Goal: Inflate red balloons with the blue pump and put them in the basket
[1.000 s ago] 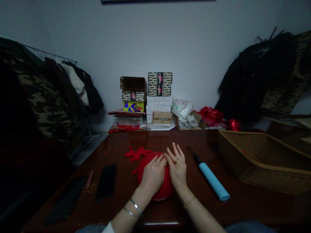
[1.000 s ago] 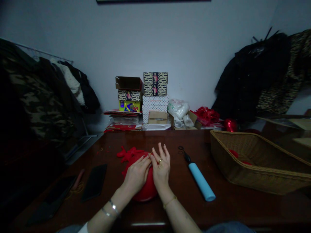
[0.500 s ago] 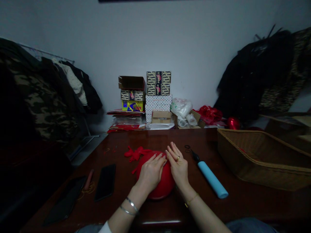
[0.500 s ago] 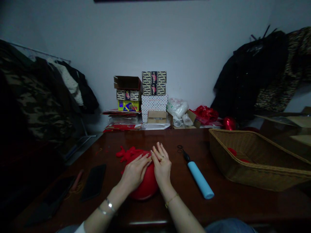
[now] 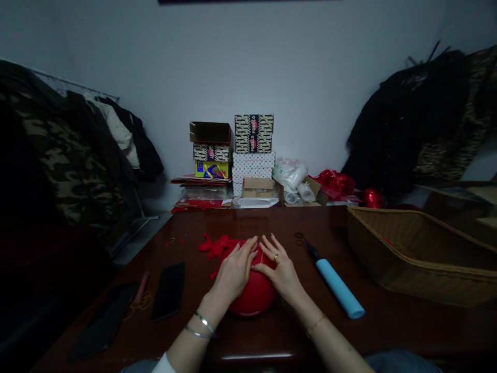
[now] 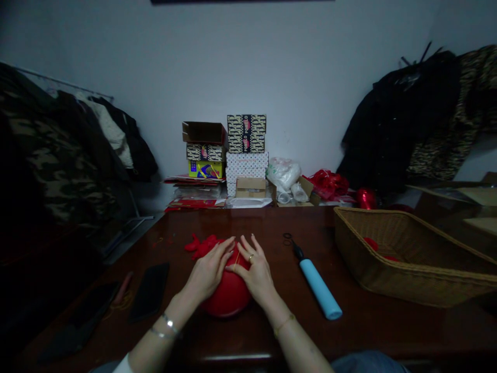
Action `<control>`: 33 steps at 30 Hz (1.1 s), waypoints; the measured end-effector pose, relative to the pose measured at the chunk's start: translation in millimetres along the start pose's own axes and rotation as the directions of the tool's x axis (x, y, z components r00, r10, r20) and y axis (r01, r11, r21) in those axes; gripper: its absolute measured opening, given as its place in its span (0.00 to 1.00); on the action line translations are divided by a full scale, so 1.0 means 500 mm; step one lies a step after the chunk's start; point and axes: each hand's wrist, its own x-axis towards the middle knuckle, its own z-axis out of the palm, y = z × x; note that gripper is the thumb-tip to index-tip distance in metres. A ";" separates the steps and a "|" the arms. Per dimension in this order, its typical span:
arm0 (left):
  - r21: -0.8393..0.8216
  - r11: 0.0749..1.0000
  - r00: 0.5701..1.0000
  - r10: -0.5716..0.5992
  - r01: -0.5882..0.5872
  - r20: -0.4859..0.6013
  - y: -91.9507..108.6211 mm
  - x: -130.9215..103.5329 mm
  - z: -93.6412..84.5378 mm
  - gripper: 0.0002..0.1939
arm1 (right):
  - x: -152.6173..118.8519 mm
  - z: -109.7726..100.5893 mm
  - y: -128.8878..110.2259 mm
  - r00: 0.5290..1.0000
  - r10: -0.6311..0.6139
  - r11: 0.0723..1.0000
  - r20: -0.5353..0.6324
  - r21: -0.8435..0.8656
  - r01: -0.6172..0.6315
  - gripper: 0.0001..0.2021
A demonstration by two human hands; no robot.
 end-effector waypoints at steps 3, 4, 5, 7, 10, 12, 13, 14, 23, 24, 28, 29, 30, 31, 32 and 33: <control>-0.052 0.998 0.999 -0.044 0.045 0.027 -0.002 0.002 -0.010 0.21 | 0.008 0.006 -0.011 0.999 -0.020 1.000 0.048 -0.014 0.021 0.27; -0.079 0.994 0.997 -0.066 0.069 0.041 -0.003 0.003 -0.014 0.22 | 0.011 0.008 -0.015 0.998 -0.027 0.999 0.061 -0.018 0.028 0.27; -0.105 0.990 0.995 -0.087 0.092 0.054 -0.002 0.004 -0.018 0.22 | 0.014 0.010 -0.019 0.997 -0.034 0.999 0.071 -0.022 0.036 0.27; -0.138 0.983 0.991 -0.117 0.124 0.059 0.000 0.005 -0.023 0.22 | 0.019 0.015 -0.027 0.996 -0.047 0.998 0.080 -0.031 0.049 0.26; -0.146 0.981 0.991 -0.127 0.131 0.036 0.008 0.005 -0.021 0.22 | 0.025 0.025 -0.040 0.996 -0.065 0.997 0.065 -0.044 0.068 0.22; -0.145 0.980 0.991 -0.129 0.133 0.040 0.014 0.003 -0.016 0.23 | 0.028 0.031 -0.050 0.996 -0.077 0.996 0.047 -0.049 0.079 0.19; -0.145 0.980 0.990 -0.131 0.136 0.044 0.017 0.002 -0.013 0.23 | 0.029 0.034 -0.054 0.996 -0.080 0.995 0.037 -0.051 0.081 0.18; -0.144 0.980 0.990 -0.134 0.139 0.048 0.020 0.001 -0.010 0.23 | 0.030 0.037 -0.057 0.997 -0.079 0.995 0.025 -0.052 0.080 0.16; -0.009 0.998 0.993 -0.064 0.065 0.097 0.032 0.006 -0.035 0.23 | 0.019 0.042 -0.054 0.998 -0.008 1.000 -0.067 -0.016 0.006 0.09; 0.003 0.999 0.993 -0.054 0.054 0.105 0.031 0.007 -0.042 0.23 | 0.017 0.041 -0.055 0.997 -0.005 1.000 -0.071 -0.013 0.004 0.09; -0.034 0.998 0.984 -0.050 0.056 0.172 0.025 0.012 -0.071 0.21 | 0.007 0.038 -0.064 0.997 -0.016 0.999 -0.069 -0.029 0.014 0.08; -0.056 0.996 0.981 -0.057 0.068 0.186 0.023 0.013 -0.078 0.20 | 0.005 0.037 -0.066 0.998 -0.023 0.999 -0.063 -0.037 0.021 0.08; -0.075 0.994 0.980 -0.065 0.080 0.188 0.021 0.013 -0.084 0.20 | 0.003 0.036 -0.068 0.998 -0.030 0.999 -0.057 -0.045 0.027 0.09; -0.087 0.992 0.981 -0.074 0.091 0.177 0.018 0.014 -0.089 0.19 | 0.002 0.035 -0.069 0.998 -0.037 0.998 -0.053 -0.053 0.034 0.09; -0.089 0.991 0.985 -0.082 0.096 0.154 0.014 0.015 -0.094 0.18 | 0.000 0.034 -0.070 0.998 -0.043 0.997 -0.049 -0.063 0.040 0.10; -0.082 0.992 0.989 -0.085 0.095 0.121 0.010 0.015 -0.097 0.17 | -0.001 0.032 -0.070 0.998 -0.048 0.996 -0.046 -0.074 0.045 0.11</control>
